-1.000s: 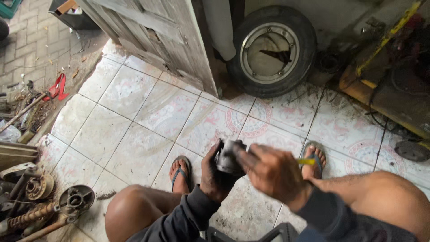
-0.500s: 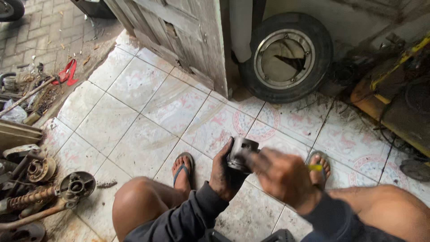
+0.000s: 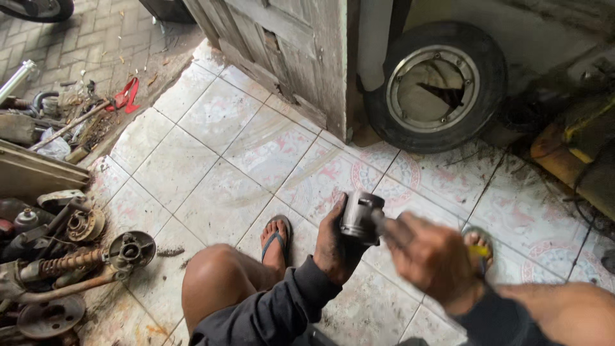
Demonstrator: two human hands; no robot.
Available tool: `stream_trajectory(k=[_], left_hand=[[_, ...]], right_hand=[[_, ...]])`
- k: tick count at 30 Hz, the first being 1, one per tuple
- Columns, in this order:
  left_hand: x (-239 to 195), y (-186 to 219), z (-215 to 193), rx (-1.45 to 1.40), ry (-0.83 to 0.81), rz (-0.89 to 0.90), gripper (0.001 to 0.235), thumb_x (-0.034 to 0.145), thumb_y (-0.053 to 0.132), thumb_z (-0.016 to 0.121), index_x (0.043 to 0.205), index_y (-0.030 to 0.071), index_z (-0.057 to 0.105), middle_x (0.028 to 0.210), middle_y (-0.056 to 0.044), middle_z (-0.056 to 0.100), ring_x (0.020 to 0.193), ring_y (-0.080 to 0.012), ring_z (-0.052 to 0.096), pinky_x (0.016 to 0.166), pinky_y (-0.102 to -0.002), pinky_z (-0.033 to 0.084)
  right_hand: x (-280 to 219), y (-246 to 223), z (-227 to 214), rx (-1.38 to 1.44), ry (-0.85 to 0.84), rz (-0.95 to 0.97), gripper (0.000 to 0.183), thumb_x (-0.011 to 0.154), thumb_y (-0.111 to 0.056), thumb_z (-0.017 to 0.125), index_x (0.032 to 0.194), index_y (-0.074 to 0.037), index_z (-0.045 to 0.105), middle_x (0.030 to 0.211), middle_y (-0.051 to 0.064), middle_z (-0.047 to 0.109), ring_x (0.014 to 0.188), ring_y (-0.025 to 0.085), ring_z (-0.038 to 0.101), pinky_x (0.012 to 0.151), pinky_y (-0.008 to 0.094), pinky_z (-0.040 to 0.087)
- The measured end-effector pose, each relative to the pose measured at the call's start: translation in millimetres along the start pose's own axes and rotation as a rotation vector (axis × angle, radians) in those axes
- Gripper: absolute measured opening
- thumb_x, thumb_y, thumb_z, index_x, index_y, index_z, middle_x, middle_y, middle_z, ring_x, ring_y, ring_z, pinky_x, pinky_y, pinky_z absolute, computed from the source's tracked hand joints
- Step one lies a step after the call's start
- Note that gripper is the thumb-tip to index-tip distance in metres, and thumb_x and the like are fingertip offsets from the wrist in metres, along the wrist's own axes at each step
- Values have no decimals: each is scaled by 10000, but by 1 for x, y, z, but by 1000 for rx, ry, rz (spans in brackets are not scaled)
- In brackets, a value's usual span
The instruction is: The person holds a small cylindrical metal part and scrubs its surfaces with a wire brush. They rotate the part to clean different sides and crevices while seated on the floor.
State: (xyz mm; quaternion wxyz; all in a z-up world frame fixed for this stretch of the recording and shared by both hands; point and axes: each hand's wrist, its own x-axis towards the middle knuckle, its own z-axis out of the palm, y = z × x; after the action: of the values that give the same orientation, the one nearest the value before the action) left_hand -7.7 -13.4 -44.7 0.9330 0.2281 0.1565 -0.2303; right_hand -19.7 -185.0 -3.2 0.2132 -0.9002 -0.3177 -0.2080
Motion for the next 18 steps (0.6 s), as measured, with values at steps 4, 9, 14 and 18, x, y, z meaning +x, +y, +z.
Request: stream_trajectory(k=[4, 9, 14, 18], left_hand=[[-3, -4, -2, 67, 122, 2, 552, 1045, 506, 463, 1135, 21, 711, 899, -79, 734, 705, -162, 651, 564, -273, 460], [7, -10, -19, -9, 141, -20, 558, 1047, 500, 458, 1204, 21, 699, 1116, -165, 758, 882, -247, 712, 736, -339, 535], [-11, 0, 4, 111, 46, -18, 637, 1037, 576, 434, 1174, 11, 694, 1005, -112, 728, 800, -202, 684, 634, -288, 511], [-11, 1, 7, 173, 37, 6, 453, 1039, 452, 509, 1115, 51, 705, 903, -56, 699, 713, -137, 621, 570, -282, 446]], right_hand=[[4, 2, -15, 70, -153, 51, 299, 977, -181, 589, 1265, -119, 638, 733, -9, 570, 397, 97, 443, 296, 284, 496], [0, -19, -11, -13, -35, -12, 343, 911, -203, 694, 1250, -145, 701, 944, 75, 670, 735, 241, 688, 580, 383, 542], [-2, -2, -14, -55, -75, 50, 334, 983, -237, 607, 1311, -188, 645, 753, -17, 561, 431, 130, 445, 337, 312, 395], [-4, -10, -13, 93, -92, 62, 293, 934, -189, 673, 1221, -127, 664, 762, -6, 606, 408, 106, 498, 320, 297, 503]])
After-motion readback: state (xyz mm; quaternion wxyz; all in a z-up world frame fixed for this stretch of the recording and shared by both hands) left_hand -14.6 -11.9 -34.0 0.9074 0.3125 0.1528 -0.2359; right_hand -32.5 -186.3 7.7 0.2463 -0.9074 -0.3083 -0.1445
